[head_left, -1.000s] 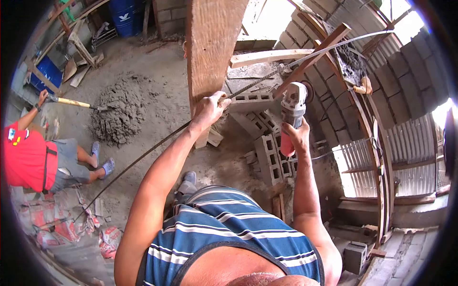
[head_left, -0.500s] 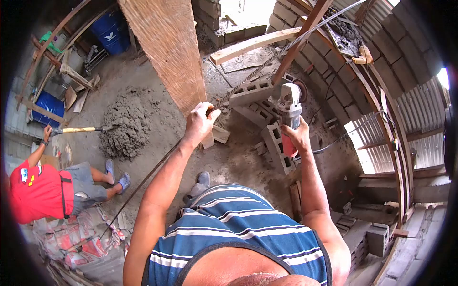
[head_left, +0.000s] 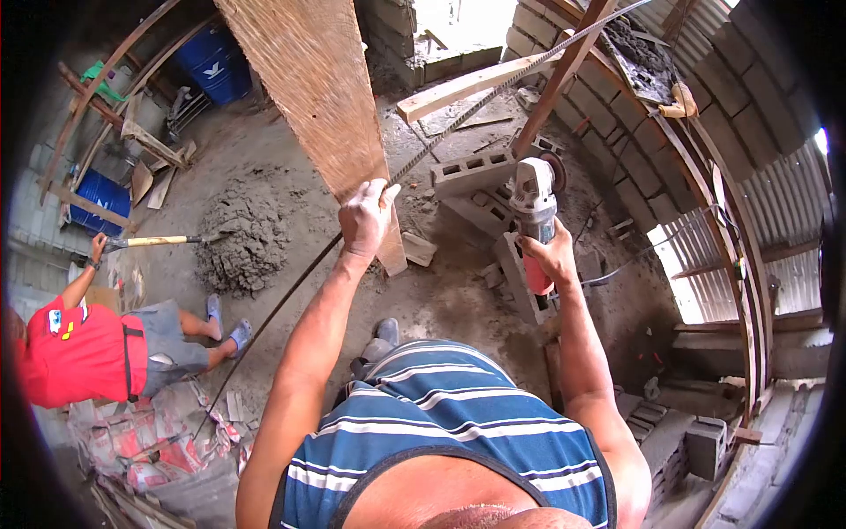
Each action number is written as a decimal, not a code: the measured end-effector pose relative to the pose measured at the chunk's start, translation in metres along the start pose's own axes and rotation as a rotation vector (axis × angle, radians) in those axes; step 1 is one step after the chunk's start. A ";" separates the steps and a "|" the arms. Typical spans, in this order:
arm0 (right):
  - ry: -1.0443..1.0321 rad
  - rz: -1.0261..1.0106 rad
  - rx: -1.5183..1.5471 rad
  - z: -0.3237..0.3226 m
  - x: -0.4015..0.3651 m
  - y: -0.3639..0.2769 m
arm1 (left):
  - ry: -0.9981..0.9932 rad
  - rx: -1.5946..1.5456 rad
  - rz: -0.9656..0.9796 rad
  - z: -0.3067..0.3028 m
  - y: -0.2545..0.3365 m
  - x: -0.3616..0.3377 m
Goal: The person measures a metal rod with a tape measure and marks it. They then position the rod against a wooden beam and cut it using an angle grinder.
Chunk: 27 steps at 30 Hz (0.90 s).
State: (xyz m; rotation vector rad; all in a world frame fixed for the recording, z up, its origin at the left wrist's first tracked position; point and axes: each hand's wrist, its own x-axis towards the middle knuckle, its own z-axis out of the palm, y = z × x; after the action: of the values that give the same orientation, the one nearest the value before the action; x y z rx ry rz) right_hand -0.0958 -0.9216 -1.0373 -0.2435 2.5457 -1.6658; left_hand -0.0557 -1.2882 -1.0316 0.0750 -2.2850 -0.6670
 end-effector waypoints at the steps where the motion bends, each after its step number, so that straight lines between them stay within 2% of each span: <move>1: 0.006 0.000 -0.007 0.001 0.001 0.001 | 0.015 0.025 0.018 -0.004 -0.001 0.005; 4: -0.006 -0.009 -0.021 0.005 0.002 -0.006 | -0.015 0.049 -0.002 -0.023 0.000 0.018; 7: -0.011 -0.036 -0.006 0.005 0.002 -0.009 | -0.252 -0.176 -0.112 -0.040 0.003 0.027; 10: -0.028 -0.061 0.018 0.007 0.003 -0.019 | -0.326 -0.274 -0.173 -0.055 -0.001 0.040; 12: -0.031 -0.057 0.020 0.006 0.001 -0.022 | -0.316 -0.251 -0.127 -0.056 -0.019 0.047; 14: -0.033 -0.058 0.020 0.006 0.001 -0.024 | -0.681 -0.548 -0.355 -0.067 -0.030 0.054; 15: -0.033 -0.057 0.043 0.006 0.001 -0.024 | -0.845 -0.671 -0.528 -0.085 -0.025 0.058; 16: -0.034 -0.055 0.064 0.005 0.000 -0.023 | -0.836 -0.675 -0.532 -0.089 -0.035 0.050; 18: -0.044 -0.050 0.039 0.002 -0.001 -0.024 | -1.167 -1.045 -0.752 -0.090 -0.063 0.028; 20: -0.041 -0.042 0.017 -0.001 -0.002 -0.025 | -1.310 -1.059 -0.904 -0.099 -0.072 0.006; 24: -0.028 -0.052 -0.002 -0.007 -0.008 -0.028 | -1.334 -1.018 -0.815 -0.097 -0.079 -0.018; 27: -0.030 -0.045 0.013 -0.009 -0.011 -0.032 | -1.005 -0.633 -0.428 -0.099 -0.058 -0.026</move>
State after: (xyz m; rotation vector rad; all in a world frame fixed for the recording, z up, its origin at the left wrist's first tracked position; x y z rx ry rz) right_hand -0.0836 -0.9244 -1.0043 -0.3244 2.5250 -1.6811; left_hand 0.0217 -1.3760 -1.0184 -0.1056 -2.8497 -1.9745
